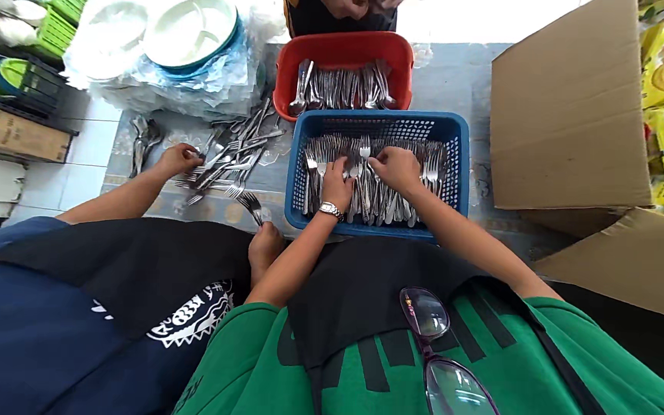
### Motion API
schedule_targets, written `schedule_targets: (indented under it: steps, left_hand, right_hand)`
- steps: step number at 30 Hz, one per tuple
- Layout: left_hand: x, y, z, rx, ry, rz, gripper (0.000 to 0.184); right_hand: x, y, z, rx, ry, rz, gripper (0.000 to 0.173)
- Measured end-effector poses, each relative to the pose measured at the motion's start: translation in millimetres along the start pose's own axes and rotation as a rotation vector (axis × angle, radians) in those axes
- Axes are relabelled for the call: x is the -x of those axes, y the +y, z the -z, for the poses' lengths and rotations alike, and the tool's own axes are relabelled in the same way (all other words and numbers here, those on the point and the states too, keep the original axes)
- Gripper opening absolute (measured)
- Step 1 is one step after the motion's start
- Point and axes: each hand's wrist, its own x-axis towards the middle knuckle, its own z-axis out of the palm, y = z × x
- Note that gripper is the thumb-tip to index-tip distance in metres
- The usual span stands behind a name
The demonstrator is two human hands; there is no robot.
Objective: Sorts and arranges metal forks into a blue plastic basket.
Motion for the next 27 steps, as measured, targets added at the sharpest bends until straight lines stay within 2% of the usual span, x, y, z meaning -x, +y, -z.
schedule_targets:
  steps: [1, 2, 5, 8, 14, 19, 21, 24, 27]
  left_hand:
    - [-4.3, -24.4, -23.3, 0.106, -0.042, 0.039, 0.035]
    - [-9.0, -32.8, -32.0, 0.138, -0.154, 0.137, 0.033]
    - [-12.8, -30.6, -32.8, 0.068, -0.35, 0.223, 0.026]
    - [-11.1, -30.4, -28.7, 0.106, -0.325, 0.223, 0.025]
    - [-13.2, -33.3, -22.6, 0.381, -0.156, 0.302, 0.031]
    - [-18.1, -20.9, -28.2, 0.667, -0.336, 0.278, 0.034]
    - [-17.4, -18.8, -31.2, 0.642, -0.402, 0.262, 0.033]
    - [-12.2, -21.8, -31.7, 0.469, -0.34, 0.253, 0.026]
    - [-10.8, -31.9, -23.6, 0.318, -0.321, 0.295, 0.026]
  right_hand:
    - [-5.7, -11.3, -2.7, 0.047, -0.041, -0.046, 0.048]
    - [-10.8, -19.5, -5.9, 0.097, -0.066, -0.082, 0.051]
    - [-21.6, -28.2, -12.8, 0.153, -0.101, -0.145, 0.045]
    - [-22.3, -24.8, -12.0, 0.087, -0.101, -0.14, 0.037]
    - [-4.8, 8.3, 0.4, -0.339, 0.057, -0.033, 0.03]
    - [7.4, 27.9, 5.6, -0.786, -0.047, -0.026, 0.017]
    - [6.4, 30.5, 5.2, -0.802, -0.032, -0.026, 0.015]
    - [3.8, 33.5, 7.4, -0.765, -0.059, -0.034, 0.015]
    - [1.0, 33.5, 9.2, -0.576, -0.158, -0.047, 0.02]
